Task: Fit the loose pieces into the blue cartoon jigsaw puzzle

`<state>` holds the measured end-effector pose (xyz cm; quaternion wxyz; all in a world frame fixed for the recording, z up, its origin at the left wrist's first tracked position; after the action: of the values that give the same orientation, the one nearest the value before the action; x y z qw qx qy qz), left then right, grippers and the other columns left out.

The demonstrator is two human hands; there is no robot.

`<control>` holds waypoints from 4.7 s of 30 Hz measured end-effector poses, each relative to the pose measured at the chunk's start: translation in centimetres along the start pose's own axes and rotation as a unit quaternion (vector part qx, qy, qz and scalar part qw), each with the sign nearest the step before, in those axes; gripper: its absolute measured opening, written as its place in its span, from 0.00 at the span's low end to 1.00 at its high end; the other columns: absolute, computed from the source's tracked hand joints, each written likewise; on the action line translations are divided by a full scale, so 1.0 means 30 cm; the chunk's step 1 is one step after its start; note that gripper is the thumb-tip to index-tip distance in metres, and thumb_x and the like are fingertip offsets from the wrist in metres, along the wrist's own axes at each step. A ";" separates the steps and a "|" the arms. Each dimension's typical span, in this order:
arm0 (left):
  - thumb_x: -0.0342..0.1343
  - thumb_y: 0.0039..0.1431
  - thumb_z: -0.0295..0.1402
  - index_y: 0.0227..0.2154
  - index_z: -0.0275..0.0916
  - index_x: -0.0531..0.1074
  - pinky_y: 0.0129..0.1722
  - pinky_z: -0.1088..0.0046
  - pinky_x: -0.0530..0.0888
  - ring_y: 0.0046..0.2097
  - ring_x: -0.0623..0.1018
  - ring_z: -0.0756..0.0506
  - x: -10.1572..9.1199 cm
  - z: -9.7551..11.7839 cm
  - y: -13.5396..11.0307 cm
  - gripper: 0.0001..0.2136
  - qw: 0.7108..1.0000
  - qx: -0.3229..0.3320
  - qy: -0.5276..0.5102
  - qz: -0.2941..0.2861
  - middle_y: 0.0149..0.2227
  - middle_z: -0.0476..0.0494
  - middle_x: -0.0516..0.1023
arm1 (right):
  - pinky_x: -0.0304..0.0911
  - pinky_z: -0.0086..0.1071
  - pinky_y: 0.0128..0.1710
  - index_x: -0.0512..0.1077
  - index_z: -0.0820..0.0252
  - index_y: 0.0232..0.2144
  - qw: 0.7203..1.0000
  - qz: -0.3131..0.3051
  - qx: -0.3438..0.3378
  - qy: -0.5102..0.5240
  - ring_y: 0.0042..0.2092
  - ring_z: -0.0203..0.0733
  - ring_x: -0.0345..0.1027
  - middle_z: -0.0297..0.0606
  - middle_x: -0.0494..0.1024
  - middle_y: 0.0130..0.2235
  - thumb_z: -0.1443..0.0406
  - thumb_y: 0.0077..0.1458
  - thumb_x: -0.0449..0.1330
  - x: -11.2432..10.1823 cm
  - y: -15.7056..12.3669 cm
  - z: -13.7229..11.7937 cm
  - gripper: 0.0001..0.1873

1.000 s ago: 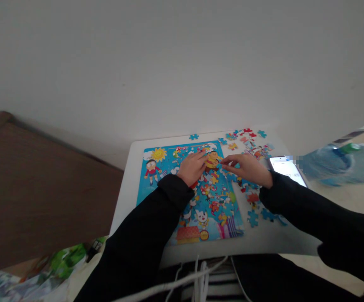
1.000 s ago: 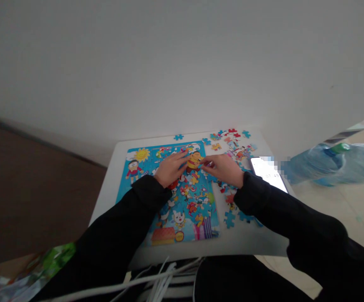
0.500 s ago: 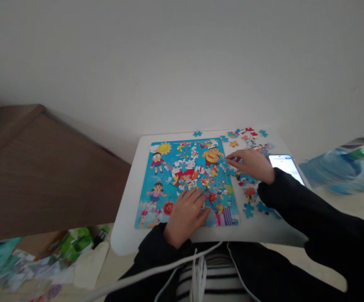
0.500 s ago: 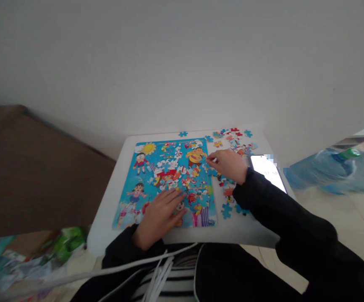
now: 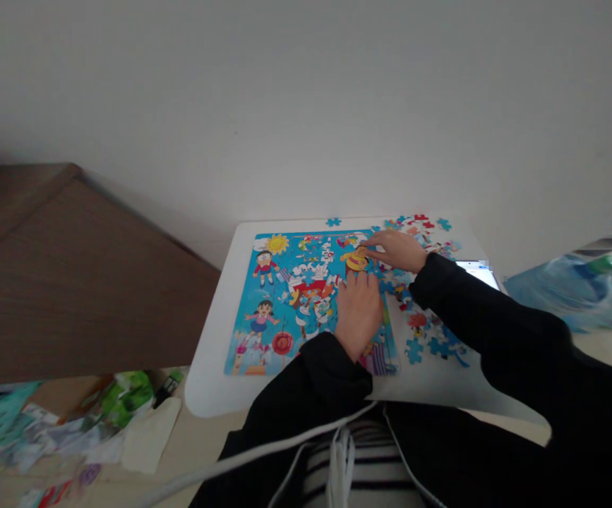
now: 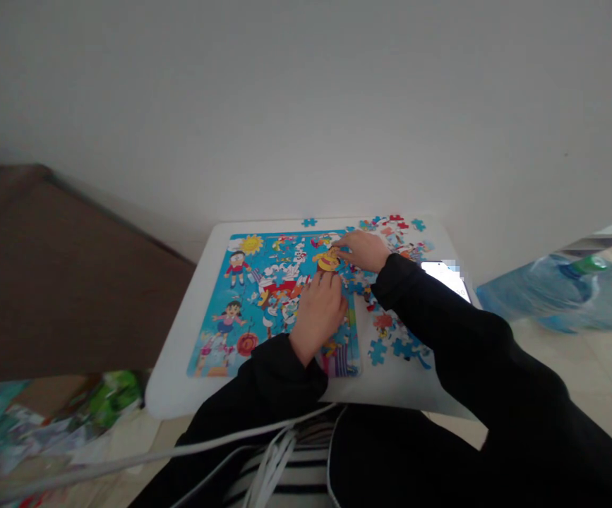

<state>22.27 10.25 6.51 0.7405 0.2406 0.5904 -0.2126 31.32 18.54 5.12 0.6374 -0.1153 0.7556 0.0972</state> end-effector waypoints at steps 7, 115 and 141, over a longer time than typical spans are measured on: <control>0.45 0.59 0.31 0.55 0.31 0.58 0.52 0.48 0.62 0.60 0.57 0.33 0.065 -0.124 0.087 0.21 0.998 -0.046 0.010 0.031 0.59 0.32 0.59 | 0.61 0.32 0.32 0.75 0.58 0.39 0.997 -0.022 0.051 -0.057 0.42 0.47 0.68 0.44 0.75 0.40 0.48 0.52 0.52 0.001 -0.050 -0.026 0.24; 0.34 0.63 0.45 0.59 0.37 0.54 0.57 0.44 0.51 0.63 0.54 0.37 0.118 -0.151 0.082 0.26 0.997 -0.067 0.020 0.035 0.62 0.35 0.54 | 0.59 0.30 0.37 0.66 0.49 0.53 0.992 -0.069 -0.031 -0.098 0.47 0.43 0.66 0.40 0.72 0.49 0.61 0.59 0.48 -0.011 0.166 -0.041 0.20; 0.39 0.63 0.29 0.55 0.46 0.61 0.60 0.45 0.50 0.59 0.61 0.41 0.085 -0.202 0.102 0.19 0.996 -0.060 -0.052 0.035 0.58 0.43 0.62 | 0.58 0.28 0.37 0.70 0.63 0.42 0.998 -0.028 0.011 0.064 0.39 0.37 0.68 0.40 0.76 0.40 0.63 0.51 0.56 -0.095 0.152 0.073 0.15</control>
<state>19.96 16.26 3.20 0.7904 0.2051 0.5537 -0.1632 32.49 23.67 7.56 0.5918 -0.1358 0.7920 0.0632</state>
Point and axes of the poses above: each hand's wrist, its own y-axis towards the middle knuckle, its own x-axis out of the palm, z = x × y, the point moved 8 cm from there along y, towards the middle knuckle
